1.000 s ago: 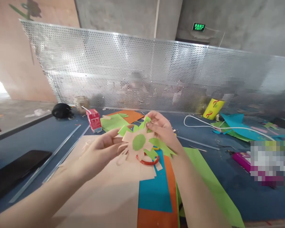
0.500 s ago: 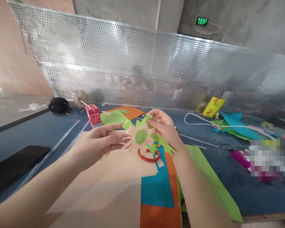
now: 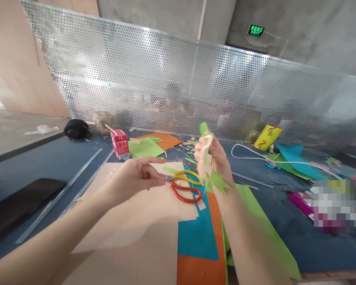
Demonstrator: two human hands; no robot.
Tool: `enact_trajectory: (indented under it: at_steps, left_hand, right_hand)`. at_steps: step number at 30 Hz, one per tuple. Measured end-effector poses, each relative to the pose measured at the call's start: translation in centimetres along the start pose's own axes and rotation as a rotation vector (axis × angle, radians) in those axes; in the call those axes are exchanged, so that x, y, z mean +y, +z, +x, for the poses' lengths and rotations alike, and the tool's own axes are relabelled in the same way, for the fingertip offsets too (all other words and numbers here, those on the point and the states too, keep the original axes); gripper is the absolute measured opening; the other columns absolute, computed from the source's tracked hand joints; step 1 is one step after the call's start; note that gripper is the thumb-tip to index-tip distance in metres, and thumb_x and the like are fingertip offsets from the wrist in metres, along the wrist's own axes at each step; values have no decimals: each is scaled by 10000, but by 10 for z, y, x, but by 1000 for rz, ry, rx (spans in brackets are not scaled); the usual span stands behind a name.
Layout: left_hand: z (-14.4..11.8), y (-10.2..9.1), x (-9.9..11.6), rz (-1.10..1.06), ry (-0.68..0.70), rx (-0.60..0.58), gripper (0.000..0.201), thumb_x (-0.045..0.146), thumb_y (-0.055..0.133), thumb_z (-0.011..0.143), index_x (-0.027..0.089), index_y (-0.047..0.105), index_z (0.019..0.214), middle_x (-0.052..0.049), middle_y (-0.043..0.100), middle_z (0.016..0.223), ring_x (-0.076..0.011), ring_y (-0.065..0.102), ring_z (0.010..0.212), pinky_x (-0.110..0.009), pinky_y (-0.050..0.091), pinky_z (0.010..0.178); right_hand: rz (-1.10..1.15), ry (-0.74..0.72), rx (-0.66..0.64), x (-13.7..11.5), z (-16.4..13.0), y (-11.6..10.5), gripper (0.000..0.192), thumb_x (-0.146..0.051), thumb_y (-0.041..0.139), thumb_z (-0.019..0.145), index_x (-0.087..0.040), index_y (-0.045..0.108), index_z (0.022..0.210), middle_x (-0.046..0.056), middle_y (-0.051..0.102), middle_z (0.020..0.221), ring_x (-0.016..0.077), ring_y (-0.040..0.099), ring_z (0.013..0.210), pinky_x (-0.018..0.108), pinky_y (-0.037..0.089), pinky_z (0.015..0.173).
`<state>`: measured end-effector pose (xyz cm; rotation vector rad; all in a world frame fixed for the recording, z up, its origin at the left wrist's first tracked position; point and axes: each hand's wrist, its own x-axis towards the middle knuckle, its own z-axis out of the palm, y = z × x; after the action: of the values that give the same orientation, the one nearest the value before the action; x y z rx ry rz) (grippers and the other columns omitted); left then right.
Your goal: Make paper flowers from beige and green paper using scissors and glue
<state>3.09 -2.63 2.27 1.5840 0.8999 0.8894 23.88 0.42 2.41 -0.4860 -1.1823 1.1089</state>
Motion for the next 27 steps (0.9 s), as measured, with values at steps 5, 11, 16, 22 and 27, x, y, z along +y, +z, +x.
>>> enact_trajectory:
  at_steps: [5, 11, 16, 22, 27]
  left_hand:
    - [-12, 28, -27, -193, -247, -735, 622, 253, 758, 499, 204, 543, 1081, 8, 652, 640, -120, 579, 518, -224, 450, 465]
    - [-20, 35, -17, -105, -78, -627, 345, 325, 690, 597, 166, 608, 892, 50, 529, 535, -63, 474, 449, -184, 393, 452]
    - [-21, 30, -6, 203, 268, -74, 205, 356, 500, 772, 166, 576, 787, 39, 465, 536, -77, 413, 500, -200, 341, 474]
    - [-29, 34, -7, 269, 641, 29, 135, 241, 473, 782, 155, 523, 691, -14, 531, 609, -95, 455, 575, -229, 384, 571]
    - [-34, 32, 1, 83, 456, -104, 290, 360, 433, 791, 162, 450, 579, 9, 437, 520, -83, 387, 489, -220, 322, 464]
  right_hand:
    - [493, -8, -10, -6, 3, 1, 64, -310, 552, 743, -264, 508, 753, -44, 438, 661, 45, 439, 512, 123, 400, 394]
    - [535, 39, -64, -15, -12, 21, 229, -411, 615, 652, -254, 452, 693, -52, 397, 609, 52, 344, 433, 145, 314, 312]
    - [362, 111, -161, -7, -15, 28, 237, -287, 637, 647, -253, 411, 582, -69, 255, 511, 64, 171, 349, 175, 164, 268]
    - [164, 125, -196, 5, -17, 28, 335, -429, 600, 661, -242, 347, 545, -73, 173, 496, 58, 147, 320, 182, 170, 273]
    - [161, 227, -280, 3, -26, 38, 282, -365, 627, 639, -254, 371, 601, -66, 241, 549, 63, 246, 366, 193, 271, 316]
